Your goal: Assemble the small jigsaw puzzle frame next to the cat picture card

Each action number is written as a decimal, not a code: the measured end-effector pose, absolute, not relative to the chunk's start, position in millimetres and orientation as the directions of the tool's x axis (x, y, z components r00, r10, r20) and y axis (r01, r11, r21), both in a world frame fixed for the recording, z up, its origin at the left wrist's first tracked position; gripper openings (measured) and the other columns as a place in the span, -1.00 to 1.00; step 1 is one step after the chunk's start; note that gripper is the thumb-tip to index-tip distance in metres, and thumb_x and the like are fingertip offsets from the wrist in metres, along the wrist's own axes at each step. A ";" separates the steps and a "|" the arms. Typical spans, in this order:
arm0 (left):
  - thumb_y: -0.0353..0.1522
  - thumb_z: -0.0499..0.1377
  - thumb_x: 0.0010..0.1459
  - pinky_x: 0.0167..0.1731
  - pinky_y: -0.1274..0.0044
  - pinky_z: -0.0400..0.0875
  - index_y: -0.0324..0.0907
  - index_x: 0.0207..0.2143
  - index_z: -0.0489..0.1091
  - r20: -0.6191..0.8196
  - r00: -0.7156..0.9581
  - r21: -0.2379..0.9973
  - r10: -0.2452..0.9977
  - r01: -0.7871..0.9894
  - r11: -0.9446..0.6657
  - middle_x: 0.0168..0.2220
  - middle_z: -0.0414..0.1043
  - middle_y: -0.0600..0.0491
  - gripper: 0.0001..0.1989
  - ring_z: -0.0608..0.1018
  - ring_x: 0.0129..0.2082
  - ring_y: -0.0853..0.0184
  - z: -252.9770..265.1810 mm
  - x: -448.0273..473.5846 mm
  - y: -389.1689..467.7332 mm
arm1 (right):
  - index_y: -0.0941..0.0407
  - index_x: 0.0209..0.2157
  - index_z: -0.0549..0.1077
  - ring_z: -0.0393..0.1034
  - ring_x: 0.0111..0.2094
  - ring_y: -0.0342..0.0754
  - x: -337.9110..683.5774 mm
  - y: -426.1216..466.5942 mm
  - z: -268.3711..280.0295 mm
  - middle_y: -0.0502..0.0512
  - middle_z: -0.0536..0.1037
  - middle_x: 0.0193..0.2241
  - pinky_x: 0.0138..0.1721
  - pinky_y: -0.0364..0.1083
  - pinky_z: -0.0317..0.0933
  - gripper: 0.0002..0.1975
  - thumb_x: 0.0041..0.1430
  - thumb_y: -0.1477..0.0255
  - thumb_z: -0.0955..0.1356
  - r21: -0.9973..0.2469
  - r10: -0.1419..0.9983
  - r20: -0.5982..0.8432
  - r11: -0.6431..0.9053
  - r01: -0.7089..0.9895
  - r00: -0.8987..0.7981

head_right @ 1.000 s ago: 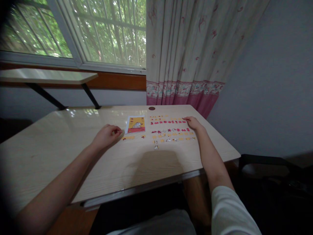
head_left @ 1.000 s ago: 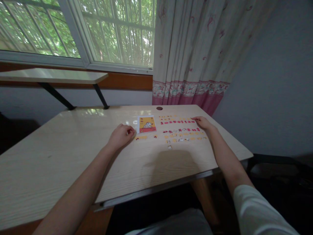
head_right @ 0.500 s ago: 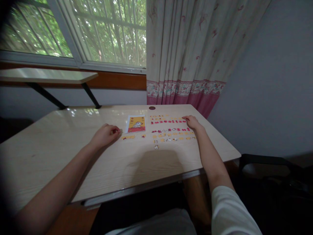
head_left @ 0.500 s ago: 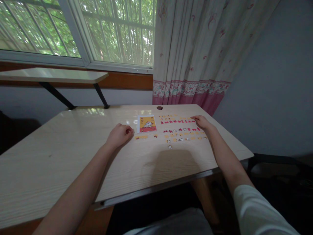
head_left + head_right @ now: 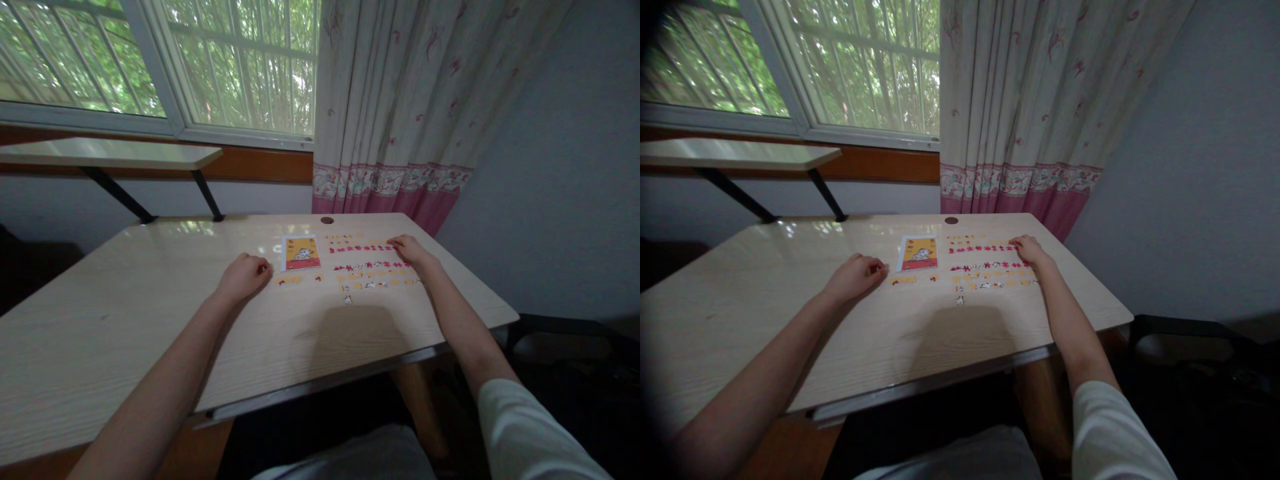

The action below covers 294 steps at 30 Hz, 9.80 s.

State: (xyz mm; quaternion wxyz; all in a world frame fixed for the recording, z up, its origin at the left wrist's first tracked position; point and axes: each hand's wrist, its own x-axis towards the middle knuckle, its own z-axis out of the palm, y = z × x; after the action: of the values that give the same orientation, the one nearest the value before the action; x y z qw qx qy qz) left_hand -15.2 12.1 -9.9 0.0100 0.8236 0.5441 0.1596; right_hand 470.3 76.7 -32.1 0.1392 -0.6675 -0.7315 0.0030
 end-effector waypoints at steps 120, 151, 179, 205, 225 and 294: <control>-0.43 0.08 0.10 -0.17 0.38 0.28 -0.18 -0.23 0.54 0.292 0.607 0.239 0.739 0.702 -0.671 -0.31 0.44 -0.09 -0.74 0.40 -0.27 0.21 -15.9 9.4 0.1 | 0.07 -0.33 0.52 0.37 -0.19 -0.02 235.6 7.8 -31.2 0.04 0.56 -0.27 -0.10 -0.02 0.11 -0.83 0.02 0.30 0.40 -0.475 0.854 0.296 0.520 0.710 -0.427; -0.48 0.00 0.14 -0.12 0.37 0.27 -0.09 -0.08 0.47 0.262 0.663 0.218 0.701 0.667 -0.712 -0.23 0.39 -0.08 -0.63 0.40 -0.20 0.21 -24.4 17.8 -0.1 | 0.07 -0.30 0.56 0.39 -0.21 0.03 262.1 16.7 -14.7 0.10 0.57 -0.32 -0.14 -0.04 0.12 -0.84 0.04 0.36 0.40 -0.290 0.777 0.178 0.628 0.722 -0.604; -0.46 -0.01 0.17 -0.14 0.37 0.28 -0.14 -0.05 0.43 0.264 0.689 0.196 0.675 0.647 -0.737 -0.21 0.40 -0.09 -0.65 0.41 -0.20 0.22 -21.3 22.4 -3.0 | 0.12 -0.27 0.49 0.33 -0.16 0.01 255.5 7.2 -13.9 0.09 0.52 -0.28 -0.03 0.02 0.03 -0.82 0.11 0.34 0.34 -0.297 0.751 0.205 0.659 0.691 -0.628; -0.32 0.07 0.11 -0.15 0.40 0.25 -0.23 -0.18 0.47 0.179 0.599 0.154 0.780 0.766 -0.624 -0.35 0.49 -0.05 -0.71 0.46 -0.27 0.23 -8.5 -15.6 11.5 | 0.04 -0.16 0.53 0.19 -0.19 0.01 262.3 -7.5 -4.3 0.13 0.52 -0.27 -0.19 -0.05 -0.07 -0.72 0.28 0.37 0.21 -0.025 0.685 0.207 0.717 0.696 -0.698; -0.30 0.06 0.12 -0.15 0.41 0.24 -0.22 -0.20 0.48 0.198 0.614 0.134 0.764 0.755 -0.642 -0.33 0.47 -0.05 -0.72 0.46 -0.25 0.24 -7.4 -12.6 9.4 | 0.11 -0.22 0.51 0.29 -0.20 -0.03 272.6 4.2 -21.4 0.11 0.53 -0.31 -0.11 -0.06 0.04 -0.79 0.20 0.40 0.26 -0.220 0.734 0.249 0.678 0.701 -0.632; -0.46 0.08 0.08 -0.18 0.42 0.26 -0.14 -0.25 0.54 0.243 0.712 0.256 0.659 0.608 -0.751 -0.35 0.46 -0.01 -0.75 0.41 -0.30 0.30 -11.1 12.8 -2.8 | 0.07 -0.22 0.55 0.24 -0.22 -0.05 262.7 0.4 -16.4 0.11 0.48 -0.29 -0.13 -0.08 0.05 -0.73 0.21 0.54 0.24 -0.194 0.624 0.250 0.781 0.593 -0.740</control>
State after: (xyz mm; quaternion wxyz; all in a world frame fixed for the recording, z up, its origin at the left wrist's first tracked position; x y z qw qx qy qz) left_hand 12.8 -2.8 -11.1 0.0788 0.9218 0.3437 0.1611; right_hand 262.7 0.4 -16.4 0.1520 -0.3267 -0.9315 0.0510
